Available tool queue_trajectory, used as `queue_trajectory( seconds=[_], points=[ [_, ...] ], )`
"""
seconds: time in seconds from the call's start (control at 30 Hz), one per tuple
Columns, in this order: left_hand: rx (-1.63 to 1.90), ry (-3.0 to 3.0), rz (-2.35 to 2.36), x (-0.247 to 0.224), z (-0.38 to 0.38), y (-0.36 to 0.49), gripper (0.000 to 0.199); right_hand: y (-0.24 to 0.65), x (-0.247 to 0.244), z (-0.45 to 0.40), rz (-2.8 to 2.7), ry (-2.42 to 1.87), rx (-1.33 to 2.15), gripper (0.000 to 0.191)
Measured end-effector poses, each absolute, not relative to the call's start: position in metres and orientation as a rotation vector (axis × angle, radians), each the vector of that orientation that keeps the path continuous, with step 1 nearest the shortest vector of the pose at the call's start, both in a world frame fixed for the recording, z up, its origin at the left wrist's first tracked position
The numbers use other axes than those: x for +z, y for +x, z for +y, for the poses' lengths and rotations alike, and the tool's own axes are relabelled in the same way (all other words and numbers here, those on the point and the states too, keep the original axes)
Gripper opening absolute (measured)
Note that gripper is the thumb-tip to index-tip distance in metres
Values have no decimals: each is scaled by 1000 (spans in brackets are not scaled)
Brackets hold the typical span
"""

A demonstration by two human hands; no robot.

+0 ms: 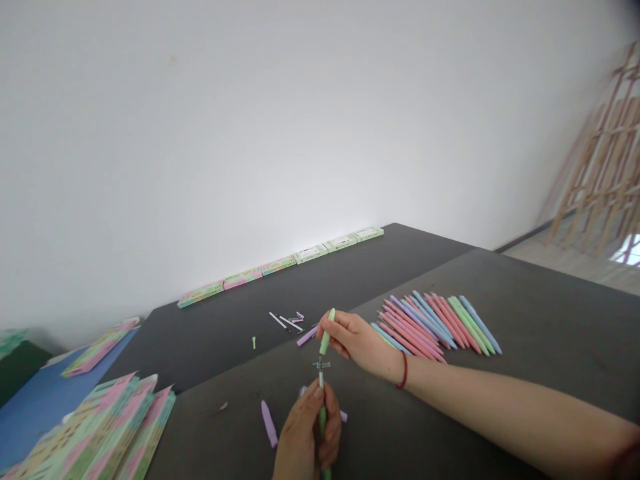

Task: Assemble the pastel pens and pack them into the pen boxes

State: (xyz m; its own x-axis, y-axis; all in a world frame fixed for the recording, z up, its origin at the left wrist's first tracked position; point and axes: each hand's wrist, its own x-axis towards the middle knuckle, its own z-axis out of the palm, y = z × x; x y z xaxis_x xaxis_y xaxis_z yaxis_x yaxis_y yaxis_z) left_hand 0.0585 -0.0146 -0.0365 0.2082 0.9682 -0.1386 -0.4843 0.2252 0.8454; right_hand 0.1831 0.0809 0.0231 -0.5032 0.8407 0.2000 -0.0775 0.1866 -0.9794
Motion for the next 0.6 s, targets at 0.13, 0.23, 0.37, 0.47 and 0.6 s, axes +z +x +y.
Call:
queue_trajectory(
  seconds=[0.13,0.23,0.37,0.47,0.6],
  points=[
    [1119,764,803,-34,-15,58,30,182,18,80,-1719,-709,1479,36],
    [1090,792,867,-31,-14,55,29,182,15,80,-1746,-671,1556,34],
    [1075,1027,1131,-17,-11,44,21,183,13,81,-1747,-695,1605,29],
    [1099,1413,1450,-1,-10,32,12,180,7,78,-1754,-664,1663,24],
    [803,1838,1778,11,-11,21,9,172,-7,74,-1673,-614,1761,24]
  ],
)
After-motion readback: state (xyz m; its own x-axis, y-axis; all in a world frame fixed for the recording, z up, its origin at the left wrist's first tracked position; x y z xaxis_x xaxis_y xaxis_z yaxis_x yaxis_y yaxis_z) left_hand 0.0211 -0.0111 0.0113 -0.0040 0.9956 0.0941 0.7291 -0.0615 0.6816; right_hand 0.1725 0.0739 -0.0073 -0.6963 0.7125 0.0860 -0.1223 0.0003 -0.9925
